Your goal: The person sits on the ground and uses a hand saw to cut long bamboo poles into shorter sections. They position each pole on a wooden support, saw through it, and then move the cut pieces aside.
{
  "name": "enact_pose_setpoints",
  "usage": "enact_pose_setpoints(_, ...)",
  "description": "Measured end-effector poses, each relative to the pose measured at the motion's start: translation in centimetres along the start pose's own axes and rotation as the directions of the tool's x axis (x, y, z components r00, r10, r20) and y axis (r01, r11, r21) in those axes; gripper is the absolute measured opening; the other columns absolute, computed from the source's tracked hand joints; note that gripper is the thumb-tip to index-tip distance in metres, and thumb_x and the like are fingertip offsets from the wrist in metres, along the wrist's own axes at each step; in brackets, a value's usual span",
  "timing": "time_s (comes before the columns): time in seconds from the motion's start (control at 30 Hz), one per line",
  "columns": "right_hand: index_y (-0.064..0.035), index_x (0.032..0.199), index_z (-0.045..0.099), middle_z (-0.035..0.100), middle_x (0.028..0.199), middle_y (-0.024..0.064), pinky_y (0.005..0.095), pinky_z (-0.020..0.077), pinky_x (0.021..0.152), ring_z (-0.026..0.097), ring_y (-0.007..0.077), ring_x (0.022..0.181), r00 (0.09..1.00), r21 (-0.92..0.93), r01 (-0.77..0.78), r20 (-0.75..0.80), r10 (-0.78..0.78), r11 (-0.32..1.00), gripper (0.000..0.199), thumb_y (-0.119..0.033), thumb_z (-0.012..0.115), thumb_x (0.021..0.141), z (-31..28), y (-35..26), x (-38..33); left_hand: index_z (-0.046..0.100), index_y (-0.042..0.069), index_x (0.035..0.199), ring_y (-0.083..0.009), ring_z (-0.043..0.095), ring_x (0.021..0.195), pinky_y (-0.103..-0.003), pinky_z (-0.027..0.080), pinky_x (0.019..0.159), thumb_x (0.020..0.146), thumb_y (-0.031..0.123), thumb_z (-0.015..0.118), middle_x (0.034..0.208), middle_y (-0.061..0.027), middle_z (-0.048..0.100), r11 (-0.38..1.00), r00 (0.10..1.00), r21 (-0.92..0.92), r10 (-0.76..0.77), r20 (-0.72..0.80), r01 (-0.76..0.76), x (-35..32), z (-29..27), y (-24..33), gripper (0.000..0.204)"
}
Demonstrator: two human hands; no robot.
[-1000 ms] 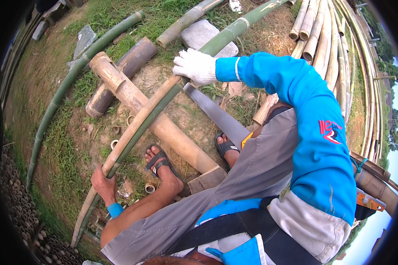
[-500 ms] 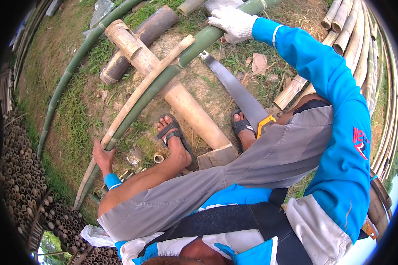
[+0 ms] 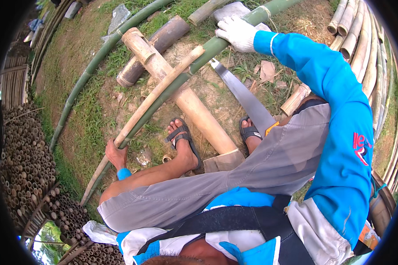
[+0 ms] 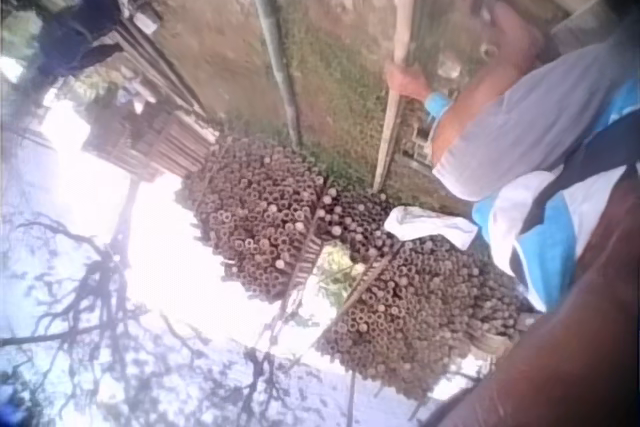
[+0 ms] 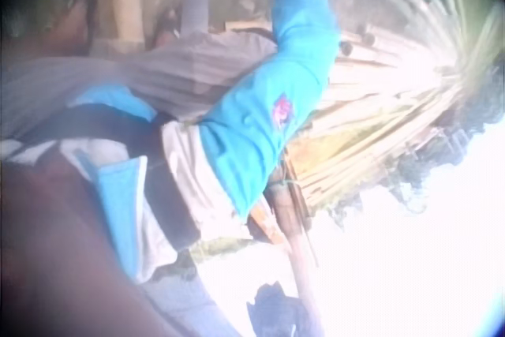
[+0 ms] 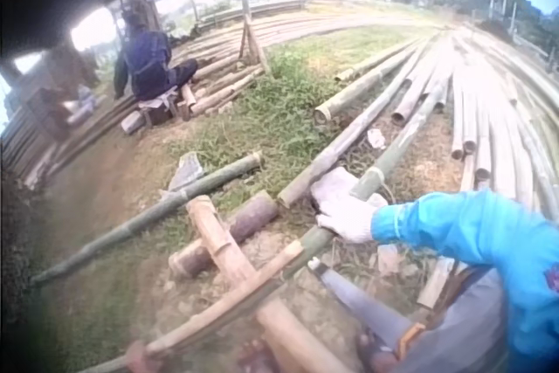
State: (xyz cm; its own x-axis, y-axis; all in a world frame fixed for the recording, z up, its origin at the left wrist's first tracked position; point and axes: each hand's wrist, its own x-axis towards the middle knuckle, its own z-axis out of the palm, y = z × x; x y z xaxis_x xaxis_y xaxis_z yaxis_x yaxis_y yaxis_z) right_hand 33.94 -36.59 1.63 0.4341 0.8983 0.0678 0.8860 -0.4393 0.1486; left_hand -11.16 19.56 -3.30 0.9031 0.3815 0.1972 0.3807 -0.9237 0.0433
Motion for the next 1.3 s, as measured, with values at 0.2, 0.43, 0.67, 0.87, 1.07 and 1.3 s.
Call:
enact_pose_setpoints(0.2,-0.0101,0.125,0.066,0.06,0.122,0.0148,0.053,0.0497,0.099,0.058,0.0383,0.12,0.997,0.076,0.029,-0.079,-0.023,0.997,0.051,-0.014,0.08,0.076,-0.2,0.1,-1.3,0.066,0.003,0.123,-0.0416,0.065,0.109,-0.052,0.049,0.101,0.066,0.016,0.094,0.113,-0.0172,0.071,0.998,1.0,0.059,-0.007,0.012,0.006,0.0,0.3,1.1,0.065)
enact_pose_setpoints(0.43,-0.0083,0.13,0.064,0.059,0.119,0.0138,0.0529,0.0473,0.098,0.057,0.0382,0.116,0.998,0.11,0.025,-0.068,-0.017,0.994,0.06,-0.017,0.084,0.074,-0.2,-0.3,-0.4,0.066,0.006,0.121,-0.0426,0.064,0.106,-0.053,0.049,0.099,0.066,0.014,0.094,0.107,-0.017,0.068,0.998,0.998,-0.005,-0.065,0.01,0.065,-1.4,-0.5,0.8,0.063)
enact_pose_setpoints(0.67,-0.0061,0.14,0.062,0.058,0.128,0.0176,0.053,0.0476,0.1,0.055,0.0404,0.128,0.991,0.124,-0.003,-0.134,0.019,0.992,0.064,-0.017,0.082,0.08,-2.8,-2.5,-3.8,0.062,0.006,0.133,-0.0429,0.062,0.112,-0.053,0.048,0.1,0.067,0.025,0.094,0.116,-0.0191,0.067,0.998,0.994,0.032,-0.054,0.091,0.051,-0.9,4.4,-4.7,0.076)
enact_pose_setpoints(0.87,-0.0051,0.138,0.063,0.057,0.125,0.0195,0.0553,0.051,0.092,0.058,0.0424,0.113,0.978,0.296,-0.208,0.06,0.199,0.932,0.063,-0.025,0.08,0.081,-4.0,-7.1,-11.6,0.058,0.006,0.14,-0.0434,0.062,0.116,-0.053,0.048,0.101,0.069,0.025,0.094,0.121,-0.0208,0.066,0.985,0.984,0.039,0.172,-0.039,-0.17,1.9,1.6,-0.1,0.082)
enact_pose_setpoints(1.07,-0.0097,0.14,0.063,0.057,0.134,0.0214,0.0571,0.0529,0.101,0.058,0.0461,0.127,0.78,0.313,-0.625,0.268,0.565,0.715,0.061,-0.036,0.079,0.087,-0.4,-14.8,-18.8,0.055,0.005,0.146,-0.0439,0.061,0.119,-0.053,0.048,0.102,0.07,0.026,0.094,0.126,-0.0225,0.065,0.852,0.853,-0.07,0.51,-0.115,-0.519,4.3,-1.8,8.2,0.088)
enact_pose_setpoints(1.3,-0.0082,0.142,0.061,0.058,0.129,0.0225,0.055,0.0505,0.103,0.057,0.0444,0.124,0.289,0.3,-0.94,0.436,0.852,0.165,0.063,-0.033,0.081,0.087,2.5,-28.5,-30.1,0.043,-0.002,0.156,-0.0464,0.057,0.131,-0.052,0.047,0.11,0.076,0.03,0.093,0.139,-0.0282,0.061,0.79,0.775,-0.374,0.587,0.234,-0.485,9.5,-1.7,17.1,0.099)
